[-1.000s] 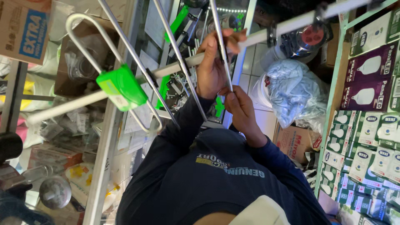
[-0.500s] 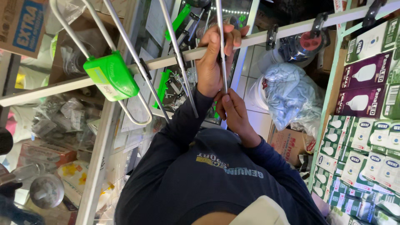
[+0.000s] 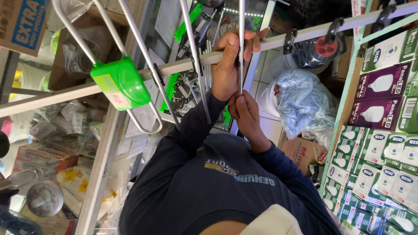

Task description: The person assembles a television antenna by inserting aluminum rods into the main frame and securing them by hand.

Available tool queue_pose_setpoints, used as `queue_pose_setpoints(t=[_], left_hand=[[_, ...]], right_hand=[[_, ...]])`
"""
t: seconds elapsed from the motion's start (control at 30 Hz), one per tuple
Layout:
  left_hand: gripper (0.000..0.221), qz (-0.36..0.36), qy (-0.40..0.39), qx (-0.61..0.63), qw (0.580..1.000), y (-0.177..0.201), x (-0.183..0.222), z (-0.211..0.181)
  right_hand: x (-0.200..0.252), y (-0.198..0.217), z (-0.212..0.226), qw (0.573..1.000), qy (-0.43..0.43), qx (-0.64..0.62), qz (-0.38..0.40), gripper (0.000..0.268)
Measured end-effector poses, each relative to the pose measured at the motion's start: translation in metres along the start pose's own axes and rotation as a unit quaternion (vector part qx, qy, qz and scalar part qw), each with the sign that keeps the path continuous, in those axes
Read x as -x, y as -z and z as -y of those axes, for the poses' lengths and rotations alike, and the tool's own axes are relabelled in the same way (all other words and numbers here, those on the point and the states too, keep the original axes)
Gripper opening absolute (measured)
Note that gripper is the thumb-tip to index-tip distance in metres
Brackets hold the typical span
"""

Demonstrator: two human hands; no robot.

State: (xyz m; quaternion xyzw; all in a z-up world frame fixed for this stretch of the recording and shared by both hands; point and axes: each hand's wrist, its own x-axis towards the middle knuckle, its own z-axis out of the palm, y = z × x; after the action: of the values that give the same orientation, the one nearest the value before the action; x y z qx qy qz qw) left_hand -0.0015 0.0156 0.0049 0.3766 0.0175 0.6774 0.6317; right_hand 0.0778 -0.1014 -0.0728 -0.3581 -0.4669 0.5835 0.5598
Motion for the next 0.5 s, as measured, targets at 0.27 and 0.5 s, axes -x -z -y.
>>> queue_pose_setpoints(t=[0.27,0.5], left_hand=[[0.035,-0.020,-0.001,-0.018,1.000,0.005,0.001,-0.002],[0.035,-0.011,-0.002,-0.020,1.000,0.005,0.005,-0.004]], right_hand=[[-0.005,-0.002,0.003,0.999,0.002,0.040,0.027,0.040],[-0.004,-0.007,0.014,0.996,-0.002,0.090,0.023,0.041]])
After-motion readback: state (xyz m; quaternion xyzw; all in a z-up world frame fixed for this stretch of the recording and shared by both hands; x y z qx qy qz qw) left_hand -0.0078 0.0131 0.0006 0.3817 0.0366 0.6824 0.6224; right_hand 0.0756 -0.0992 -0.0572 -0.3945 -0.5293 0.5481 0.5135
